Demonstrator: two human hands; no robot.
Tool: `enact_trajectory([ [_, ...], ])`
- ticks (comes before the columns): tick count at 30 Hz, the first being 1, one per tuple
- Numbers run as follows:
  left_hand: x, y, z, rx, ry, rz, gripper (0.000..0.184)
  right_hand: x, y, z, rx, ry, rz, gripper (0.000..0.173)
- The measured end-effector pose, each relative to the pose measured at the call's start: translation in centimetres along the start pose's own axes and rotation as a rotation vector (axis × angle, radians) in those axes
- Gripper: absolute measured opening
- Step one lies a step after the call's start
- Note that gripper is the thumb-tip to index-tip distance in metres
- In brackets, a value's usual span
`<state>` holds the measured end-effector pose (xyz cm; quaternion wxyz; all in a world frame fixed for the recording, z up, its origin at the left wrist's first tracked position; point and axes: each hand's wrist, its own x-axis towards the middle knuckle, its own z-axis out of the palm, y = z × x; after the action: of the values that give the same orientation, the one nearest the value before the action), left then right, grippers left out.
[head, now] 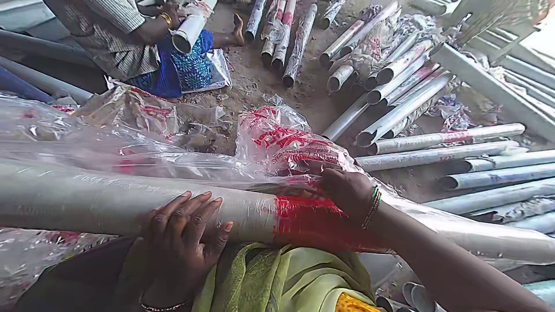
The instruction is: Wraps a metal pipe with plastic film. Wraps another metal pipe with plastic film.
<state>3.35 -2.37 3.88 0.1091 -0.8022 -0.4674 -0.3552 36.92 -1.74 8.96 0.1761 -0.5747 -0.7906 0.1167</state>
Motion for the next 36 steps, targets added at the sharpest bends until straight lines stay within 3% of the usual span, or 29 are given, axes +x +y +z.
enact_trajectory([
  [4,-0.5,-0.5,-0.6,-0.033,0.136,0.024,0.033,0.4,-0.8,-1.9,-0.100,0.313,-0.276,0.027],
  [9,-0.2,-0.5,-1.5,-0.108,0.101,0.111,0.028,1.2,-3.2,-4.4,-0.161,0.352,-0.487,0.028],
  [14,2.0,1.4,-0.8,-0.210,0.038,0.213,0.030,3.0,-4.3,-5.7,-0.210,0.359,-0.475,0.037],
  [20,3.5,2.5,1.7,-0.172,0.033,0.276,0.034,3.6,-3.5,-4.7,-0.197,0.351,-0.412,0.035],
  [25,2.8,0.7,0.0,-0.329,0.108,0.264,0.027,4.1,-2.2,-4.1,-0.185,0.343,-0.339,0.037],
  [28,1.0,-4.4,-3.1,-0.202,0.413,-0.067,0.032,4.3,-1.5,-3.5,-0.186,0.333,-0.337,0.041],
  [31,-1.2,-10.7,-3.9,-0.264,0.848,-0.621,0.059,4.3,-1.5,-3.1,-0.164,0.299,-0.333,0.044],
  [34,-0.6,-13.2,-2.5,-0.824,0.913,-1.291,0.060,4.5,-1.8,-2.8,-0.126,0.242,-0.323,0.044],
  [36,0.1,-13.6,-0.5,-1.192,0.717,-1.451,0.078,4.7,-2.2,-2.8,-0.111,0.200,-0.322,0.043],
])
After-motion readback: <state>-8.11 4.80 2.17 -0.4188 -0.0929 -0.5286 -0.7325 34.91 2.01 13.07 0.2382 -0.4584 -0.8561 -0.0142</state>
